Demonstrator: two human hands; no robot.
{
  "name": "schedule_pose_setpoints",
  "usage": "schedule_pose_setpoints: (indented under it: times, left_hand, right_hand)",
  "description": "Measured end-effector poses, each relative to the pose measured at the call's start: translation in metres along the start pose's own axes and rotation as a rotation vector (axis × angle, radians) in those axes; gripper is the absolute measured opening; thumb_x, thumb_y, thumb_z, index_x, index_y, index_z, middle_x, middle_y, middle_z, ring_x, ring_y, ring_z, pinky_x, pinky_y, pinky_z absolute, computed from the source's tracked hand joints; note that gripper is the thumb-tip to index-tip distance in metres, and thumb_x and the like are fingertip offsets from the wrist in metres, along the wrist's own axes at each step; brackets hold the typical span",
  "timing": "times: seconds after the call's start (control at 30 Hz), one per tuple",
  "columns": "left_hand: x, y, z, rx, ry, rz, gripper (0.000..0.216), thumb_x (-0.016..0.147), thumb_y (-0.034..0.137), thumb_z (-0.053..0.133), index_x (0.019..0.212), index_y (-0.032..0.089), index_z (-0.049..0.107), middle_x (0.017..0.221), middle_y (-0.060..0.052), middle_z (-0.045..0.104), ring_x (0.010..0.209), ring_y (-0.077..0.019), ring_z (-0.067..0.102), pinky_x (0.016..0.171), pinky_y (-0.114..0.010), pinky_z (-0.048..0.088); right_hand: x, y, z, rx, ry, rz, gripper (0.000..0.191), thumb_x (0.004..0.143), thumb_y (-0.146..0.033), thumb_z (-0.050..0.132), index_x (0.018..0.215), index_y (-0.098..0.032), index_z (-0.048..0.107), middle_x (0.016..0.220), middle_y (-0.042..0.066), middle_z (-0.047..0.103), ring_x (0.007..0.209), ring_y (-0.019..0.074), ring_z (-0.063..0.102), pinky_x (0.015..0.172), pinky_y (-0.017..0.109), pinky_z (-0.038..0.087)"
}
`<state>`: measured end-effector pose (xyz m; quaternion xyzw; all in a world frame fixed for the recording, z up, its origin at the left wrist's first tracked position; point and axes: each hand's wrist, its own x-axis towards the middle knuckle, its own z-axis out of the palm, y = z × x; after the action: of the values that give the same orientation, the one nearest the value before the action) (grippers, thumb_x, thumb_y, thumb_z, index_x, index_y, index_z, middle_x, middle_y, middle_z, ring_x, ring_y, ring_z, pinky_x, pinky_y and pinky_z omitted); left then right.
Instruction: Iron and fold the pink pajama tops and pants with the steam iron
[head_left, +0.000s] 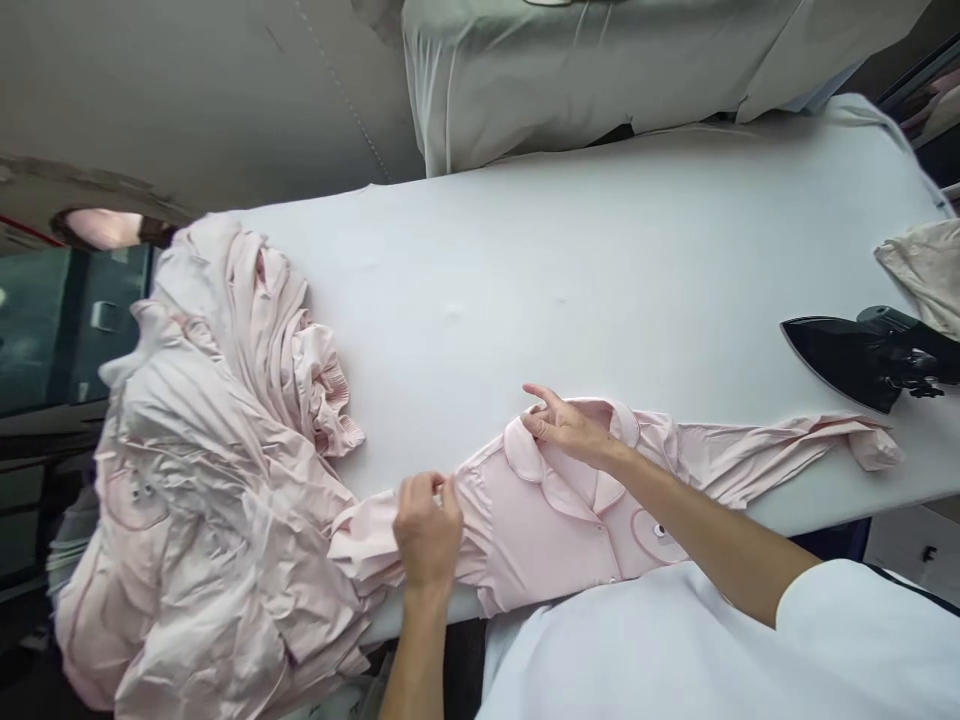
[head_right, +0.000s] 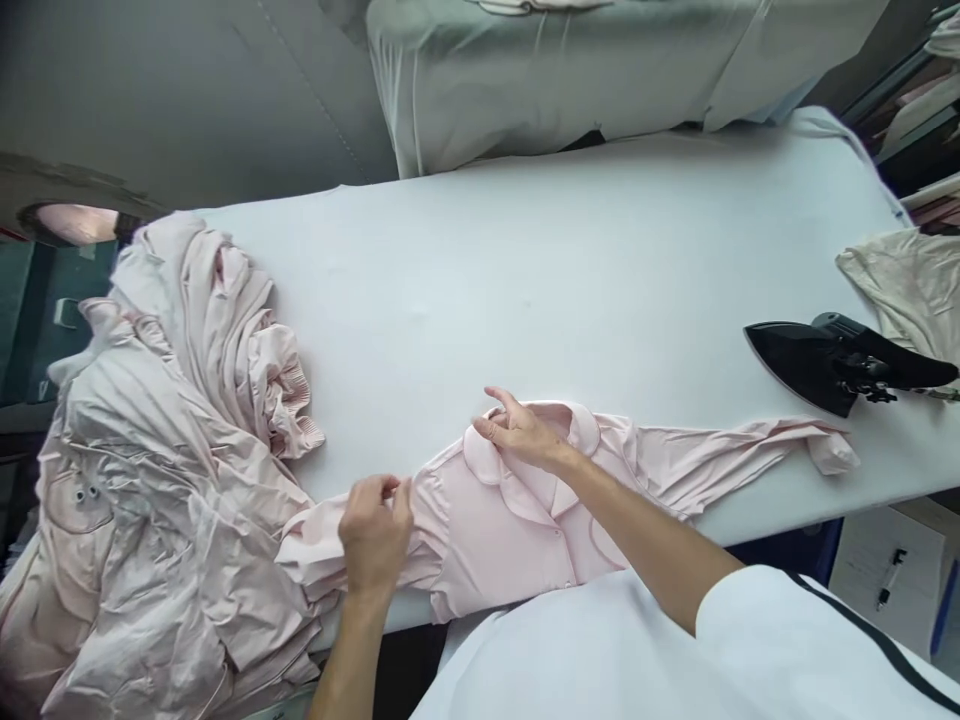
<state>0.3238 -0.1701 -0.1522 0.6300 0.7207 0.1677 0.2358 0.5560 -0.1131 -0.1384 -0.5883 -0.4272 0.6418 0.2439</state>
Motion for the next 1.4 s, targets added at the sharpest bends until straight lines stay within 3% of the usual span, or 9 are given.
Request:
schedule_pose_setpoints:
  times: [0.1, 0.27, 0.43, 0.5, 0.57, 0.7, 0.77, 1.13, 1.4]
  left_hand:
    - [0.005, 0.025, 0.017, -0.169, -0.200, -0.029, 0.022, 0.091, 0.034, 0.048, 0.084, 0.021, 0.064, 0.083, -0.005, 0.069, 0.079, -0.0172, 0.064, 0.078, -0.027, 0.046]
    - [0.036, 0.046, 0.029, 0.005, -0.207, -0.286, 0.047, 0.075, 0.065, 0.059, 0.069, 0.019, 0.065, 0.077, -0.019, 0.069, 0.078, -0.0367, 0.065, 0.069, -0.043, 0.045]
    - [0.033, 0.053, 0.016, -0.108, -0.135, -0.206, 0.031, 0.078, 0.052, 0.059, 0.072, 0.022, 0.065, 0.077, -0.010, 0.069, 0.075, -0.0280, 0.065, 0.073, -0.039, 0.047]
    - [0.026, 0.067, 0.024, -0.310, -0.024, -0.045, 0.024, 0.080, 0.045, 0.060, 0.081, 0.022, 0.066, 0.082, -0.006, 0.070, 0.076, -0.0224, 0.065, 0.079, -0.036, 0.048]
    - [0.022, 0.094, 0.040, -0.507, -0.151, 0.041, 0.027, 0.075, 0.047, 0.066, 0.086, 0.022, 0.068, 0.089, -0.007, 0.071, 0.082, -0.0219, 0.066, 0.085, -0.036, 0.050]
    - [0.030, 0.157, 0.080, -0.806, -0.720, -0.211, 0.047, 0.064, 0.048, 0.078, 0.099, 0.018, 0.071, 0.106, -0.013, 0.072, 0.102, -0.0283, 0.066, 0.092, -0.041, 0.051]
    - [0.040, 0.178, 0.092, -0.947, -0.832, -0.285, 0.053, 0.065, 0.046, 0.078, 0.107, 0.015, 0.070, 0.114, -0.015, 0.070, 0.111, -0.0296, 0.063, 0.098, -0.042, 0.049]
    - [0.057, 0.195, 0.079, -0.989, -0.872, -0.335, 0.050, 0.073, 0.045, 0.074, 0.112, 0.016, 0.068, 0.128, -0.014, 0.064, 0.119, -0.0273, 0.059, 0.103, -0.038, 0.046]
    - [0.062, 0.193, 0.075, -0.928, -0.909, -0.404, 0.050, 0.074, 0.047, 0.074, 0.113, 0.017, 0.069, 0.124, -0.013, 0.066, 0.125, -0.0287, 0.055, 0.108, -0.040, 0.041]
  right_hand:
    - [-0.002, 0.002, 0.007, 0.042, 0.036, -0.036, 0.085, 0.081, -0.056, 0.069, 0.148, -0.017, 0.033, 0.076, -0.003, 0.064, 0.093, 0.0184, 0.063, 0.093, 0.035, 0.047]
    - [-0.020, 0.004, -0.006, 0.102, 0.147, -0.138, 0.077, 0.074, -0.050, 0.076, 0.138, -0.020, 0.046, 0.095, 0.004, 0.071, 0.092, 0.0188, 0.066, 0.087, 0.035, 0.052]
    - [-0.077, 0.019, -0.129, -0.470, 0.638, -0.198, 0.040, 0.084, -0.053, 0.061, 0.097, -0.016, 0.068, 0.091, 0.009, 0.071, 0.080, 0.0177, 0.065, 0.075, 0.032, 0.051]
    - [-0.100, 0.034, -0.174, -0.691, 0.702, -0.118, 0.034, 0.079, -0.050, 0.065, 0.081, -0.017, 0.068, 0.073, 0.004, 0.068, 0.066, 0.0156, 0.060, 0.065, 0.029, 0.047]
    - [-0.111, 0.051, -0.199, -0.762, 0.667, -0.081, 0.028, 0.073, -0.044, 0.071, 0.066, -0.018, 0.064, 0.063, 0.001, 0.063, 0.061, 0.0144, 0.056, 0.063, 0.027, 0.043]
    - [-0.101, 0.070, -0.198, -0.797, 0.636, -0.155, 0.018, 0.077, -0.034, 0.071, 0.074, -0.018, 0.066, 0.076, 0.002, 0.066, 0.072, 0.0147, 0.057, 0.073, 0.028, 0.040]
    - [-0.089, 0.072, -0.194, -0.867, 0.571, -0.244, 0.013, 0.077, -0.027, 0.072, 0.072, -0.017, 0.064, 0.075, 0.002, 0.065, 0.075, 0.0151, 0.057, 0.077, 0.029, 0.038]
    - [-0.078, 0.062, -0.196, -0.842, 0.453, -0.352, 0.018, 0.085, -0.030, 0.069, 0.076, -0.016, 0.063, 0.073, 0.002, 0.061, 0.071, 0.0143, 0.052, 0.073, 0.030, 0.031]
    - [-0.073, 0.051, -0.205, -0.864, 0.552, -0.234, 0.021, 0.086, -0.020, 0.060, 0.066, -0.016, 0.057, 0.071, 0.005, 0.060, 0.072, 0.0171, 0.051, 0.073, 0.033, 0.035]
